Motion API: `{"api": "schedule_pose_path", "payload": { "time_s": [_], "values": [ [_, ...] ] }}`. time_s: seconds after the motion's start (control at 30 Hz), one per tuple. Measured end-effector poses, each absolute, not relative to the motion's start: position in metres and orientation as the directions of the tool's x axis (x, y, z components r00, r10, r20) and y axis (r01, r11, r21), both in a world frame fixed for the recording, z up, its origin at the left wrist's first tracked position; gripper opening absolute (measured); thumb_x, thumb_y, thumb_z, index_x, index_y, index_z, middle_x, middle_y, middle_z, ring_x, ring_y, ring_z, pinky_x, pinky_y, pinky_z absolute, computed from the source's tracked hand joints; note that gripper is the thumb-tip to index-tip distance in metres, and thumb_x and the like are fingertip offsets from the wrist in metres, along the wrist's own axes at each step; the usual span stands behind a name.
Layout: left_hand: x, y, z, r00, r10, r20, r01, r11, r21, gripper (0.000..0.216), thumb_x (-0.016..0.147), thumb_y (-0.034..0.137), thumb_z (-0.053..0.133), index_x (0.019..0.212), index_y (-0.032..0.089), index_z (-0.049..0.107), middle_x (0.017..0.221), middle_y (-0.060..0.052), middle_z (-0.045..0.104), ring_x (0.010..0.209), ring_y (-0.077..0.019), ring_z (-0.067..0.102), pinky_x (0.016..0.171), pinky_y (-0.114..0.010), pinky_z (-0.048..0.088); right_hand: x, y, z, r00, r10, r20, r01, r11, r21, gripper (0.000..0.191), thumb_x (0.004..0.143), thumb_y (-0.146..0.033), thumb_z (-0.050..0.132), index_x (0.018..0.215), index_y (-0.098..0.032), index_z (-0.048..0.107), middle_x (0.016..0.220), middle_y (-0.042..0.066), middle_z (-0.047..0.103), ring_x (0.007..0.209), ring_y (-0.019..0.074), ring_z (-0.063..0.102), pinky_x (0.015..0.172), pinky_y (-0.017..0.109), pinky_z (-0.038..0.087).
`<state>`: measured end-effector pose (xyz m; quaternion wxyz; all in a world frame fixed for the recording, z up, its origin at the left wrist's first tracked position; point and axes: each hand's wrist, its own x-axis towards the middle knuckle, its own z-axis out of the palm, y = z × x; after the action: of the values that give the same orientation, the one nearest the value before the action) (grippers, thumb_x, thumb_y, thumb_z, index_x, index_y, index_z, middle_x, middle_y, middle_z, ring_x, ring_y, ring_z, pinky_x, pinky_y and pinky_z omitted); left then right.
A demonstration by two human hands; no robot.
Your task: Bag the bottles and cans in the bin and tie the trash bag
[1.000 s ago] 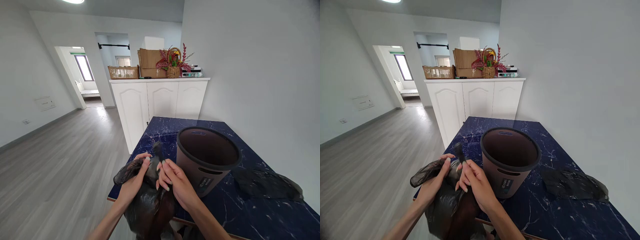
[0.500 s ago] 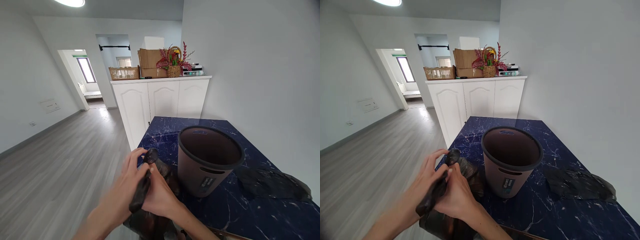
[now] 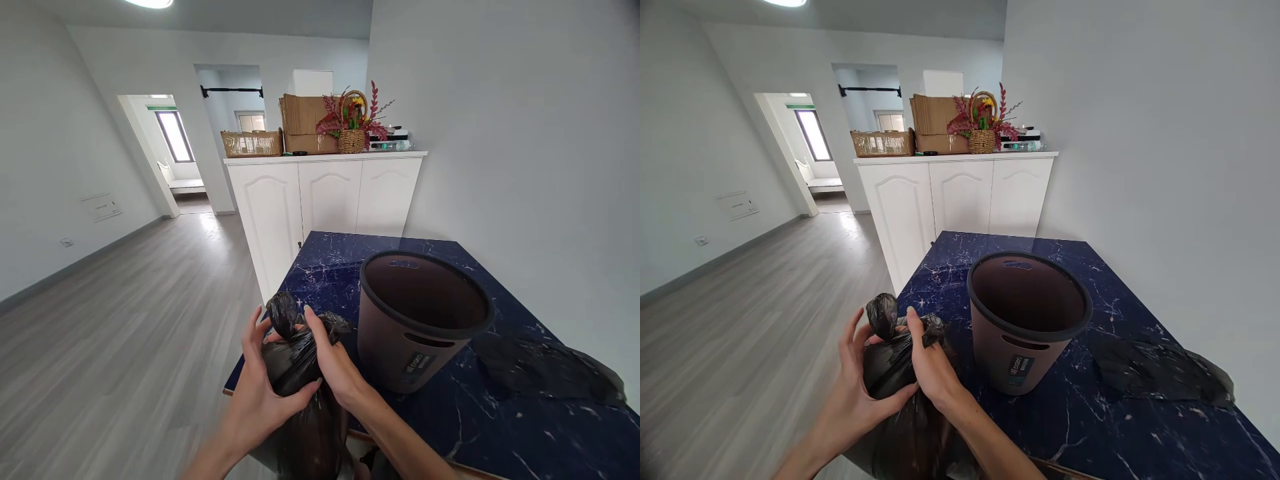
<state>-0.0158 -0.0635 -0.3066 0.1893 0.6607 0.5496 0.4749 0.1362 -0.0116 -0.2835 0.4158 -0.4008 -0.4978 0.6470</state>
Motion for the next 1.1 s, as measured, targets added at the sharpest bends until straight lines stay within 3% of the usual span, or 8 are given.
{"api": "schedule_pose_path", "payload": {
  "time_s": [0.13,0.23,0.3,0.4,0.67,0.83,0.97,1.1],
  "values": [
    [-0.009,-0.06,-0.3,-0.028,0.939,0.343,0.483,-0.288,0.827,0.11,0.077,0.021,0.077,0.161,0.031,0.007,0.131,-0.01,0.062,0.113,-0.0291,0.07,0.101,-0.049,0.055,0.142,-0.012,-0.277,-0.403,0.915,-0.017,-0.108,-0.066,-0.992,0.066,0.096,-0.081,0.049,0.101,-0.024,0.081,0.099,0.007,0.078,0.103,0.0278,0.071,0.106,0.043,0.049],
    [-0.008,-0.056,-0.294,-0.033,0.944,0.327,0.49,-0.27,0.829,0.085,0.071,0.015,0.072,0.147,0.026,0.035,0.123,-0.009,0.065,0.107,-0.0293,0.068,0.094,-0.045,0.054,0.147,-0.01,-0.278,-0.404,0.911,0.081,-0.116,0.037,-0.993,0.06,0.097,-0.077,0.052,0.1,-0.024,0.08,0.089,0.004,0.076,0.094,0.0253,0.07,0.097,0.039,0.051],
    [-0.01,-0.054,-0.291,-0.009,0.95,0.313,0.568,-0.253,0.783,0.05,0.073,0.016,0.067,0.121,0.025,0.056,0.105,-0.005,0.067,0.099,-0.0289,0.065,0.09,-0.043,0.051,0.151,-0.007,-0.281,-0.395,0.914,0.087,-0.099,0.052,-0.994,0.059,0.098,-0.075,0.052,0.093,-0.023,0.08,0.08,0.002,0.072,0.083,0.0223,0.067,0.087,0.035,0.053],
    [-0.011,-0.051,-0.286,0.094,0.952,0.291,0.673,-0.276,0.686,0.009,0.077,0.016,0.057,0.082,0.024,0.057,0.081,-0.001,0.061,0.085,-0.026,0.058,0.087,-0.042,0.045,0.16,-0.003,-0.282,-0.451,0.891,0.045,-0.098,0.001,-0.995,0.062,0.097,-0.077,0.051,0.083,-0.023,0.078,0.072,0.001,0.067,0.069,0.0182,0.06,0.072,0.031,0.052],
    [-0.018,-0.039,-0.269,0.312,0.938,0.152,0.477,-0.293,0.828,0.023,0.086,0.022,0.055,0.064,0.021,0.061,0.096,-0.004,0.065,0.095,-0.0228,0.061,0.089,-0.034,0.048,0.199,0.01,-0.26,-0.808,0.587,0.051,0.076,0.189,-0.979,0.038,0.103,-0.047,0.061,0.073,-0.024,0.066,0.071,-0.003,0.06,0.066,0.015,0.052,0.069,0.029,0.046],
    [-0.022,-0.036,-0.265,0.278,0.953,0.123,0.461,-0.245,0.853,0.028,0.093,0.027,0.055,0.066,0.02,0.057,0.1,-0.005,0.062,0.096,-0.0213,0.062,0.089,-0.032,0.047,0.204,0.003,-0.271,-0.606,0.719,0.34,0.186,0.544,-0.819,0.008,0.097,-0.02,0.066,0.094,-0.026,0.071,0.098,0.0,0.076,0.093,0.021,0.069,0.082,0.031,0.048],
    [-0.019,-0.04,-0.263,0.258,0.949,0.18,0.549,-0.298,0.781,0.031,0.096,0.028,0.053,0.068,0.021,0.063,0.102,-0.006,0.065,0.1,-0.0241,0.062,0.092,-0.035,0.048,0.196,-0.001,-0.3,-0.426,0.741,0.52,0.369,0.667,-0.647,0.024,0.089,-0.008,0.063,0.105,-0.025,0.06,0.093,0.0,0.073,0.082,0.0204,0.07,0.072,0.03,0.047],
    [-0.018,-0.046,-0.258,0.304,0.93,0.207,0.641,-0.361,0.677,0.02,0.093,0.027,0.059,0.078,0.025,0.073,0.105,-0.007,0.07,0.109,-0.0278,0.062,0.099,-0.039,0.048,0.185,0.001,-0.318,-0.255,0.614,0.747,0.352,0.778,-0.52,0.017,0.094,-0.012,0.057,0.105,-0.024,0.052,0.092,0.002,0.069,0.074,0.0176,0.069,0.062,0.027,0.046]
  ]
}}
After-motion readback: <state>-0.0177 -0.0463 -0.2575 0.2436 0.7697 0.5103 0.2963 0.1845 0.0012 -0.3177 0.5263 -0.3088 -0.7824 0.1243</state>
